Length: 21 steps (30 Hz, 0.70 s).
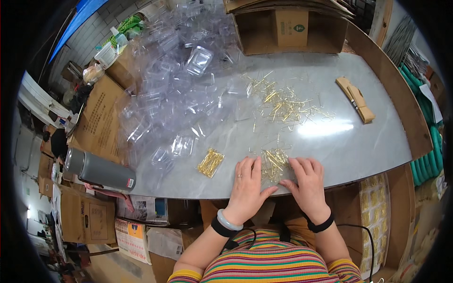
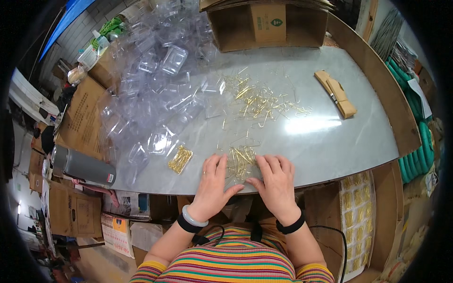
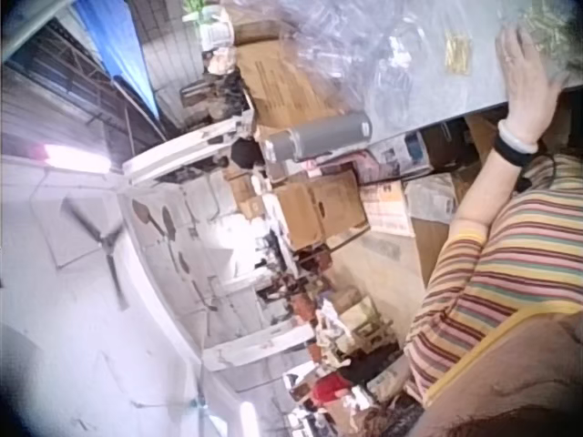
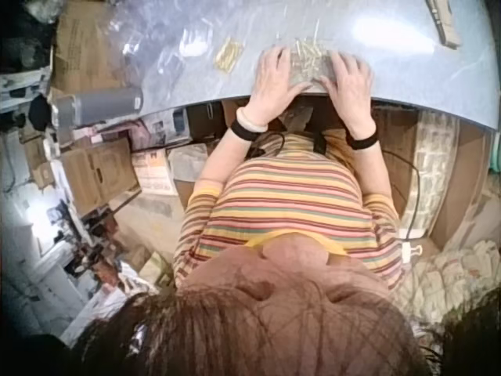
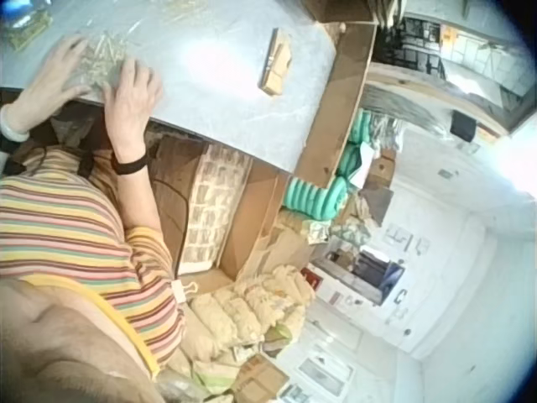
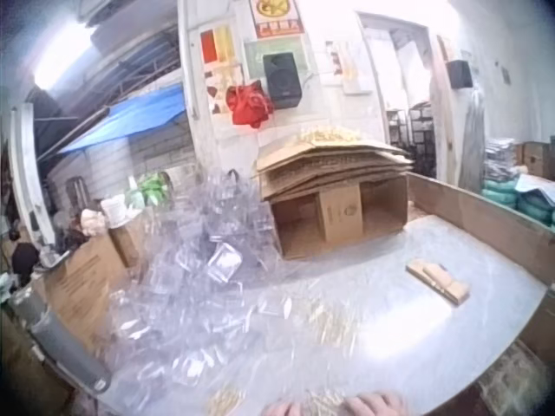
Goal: Sorting and grouping small gold-colored metal pins on a workbench and placing them into a shipping box.
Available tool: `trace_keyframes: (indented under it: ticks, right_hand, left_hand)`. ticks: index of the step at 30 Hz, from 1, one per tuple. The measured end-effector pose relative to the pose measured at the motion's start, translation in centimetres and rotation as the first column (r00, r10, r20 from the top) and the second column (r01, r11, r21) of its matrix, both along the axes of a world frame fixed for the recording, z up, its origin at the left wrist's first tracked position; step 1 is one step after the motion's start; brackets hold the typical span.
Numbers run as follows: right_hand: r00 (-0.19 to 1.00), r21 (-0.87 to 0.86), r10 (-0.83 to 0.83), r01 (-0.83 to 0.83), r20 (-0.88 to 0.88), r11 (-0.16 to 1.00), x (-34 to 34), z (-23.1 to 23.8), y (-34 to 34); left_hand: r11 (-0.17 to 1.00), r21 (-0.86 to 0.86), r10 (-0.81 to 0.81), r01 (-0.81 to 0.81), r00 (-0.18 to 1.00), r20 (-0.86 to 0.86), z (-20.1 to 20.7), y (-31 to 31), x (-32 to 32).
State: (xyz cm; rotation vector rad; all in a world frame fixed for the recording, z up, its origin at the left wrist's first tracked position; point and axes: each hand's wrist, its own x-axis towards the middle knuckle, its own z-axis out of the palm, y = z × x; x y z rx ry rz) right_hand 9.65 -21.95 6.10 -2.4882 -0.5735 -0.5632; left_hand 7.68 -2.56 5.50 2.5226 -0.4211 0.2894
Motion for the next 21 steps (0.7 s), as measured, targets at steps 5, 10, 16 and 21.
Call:
trace_keyframes:
  ticks: [5, 10, 16, 21]
  right_hand:
    - [0.994, 0.028, 0.112, -0.112, -0.009, 0.993, -1.3, -1.3, 1.6]
    - [0.969, 0.191, 0.230, -0.209, -0.090, 0.959, -1.3, -0.5, 1.2]
    - [0.991, 0.160, 0.019, 0.003, -0.135, 0.987, 0.0, 0.5, -0.7]
    - [0.984, 0.085, -0.069, 0.084, -0.165, 0.993, -0.2, 0.1, -0.9]
  left_hand:
    - [0.999, -0.044, -0.004, 0.007, 0.997, 0.071, -1.4, 0.1, 0.4]
    - [0.996, -0.064, -0.060, 0.063, 0.997, 0.049, -1.6, 1.1, 0.7]
    - [0.995, -0.004, 0.103, -0.103, 0.991, 0.081, 0.1, -1.6, 0.8]
    - [0.998, 0.016, 0.058, -0.060, 0.993, 0.106, -0.3, -1.5, 0.9]
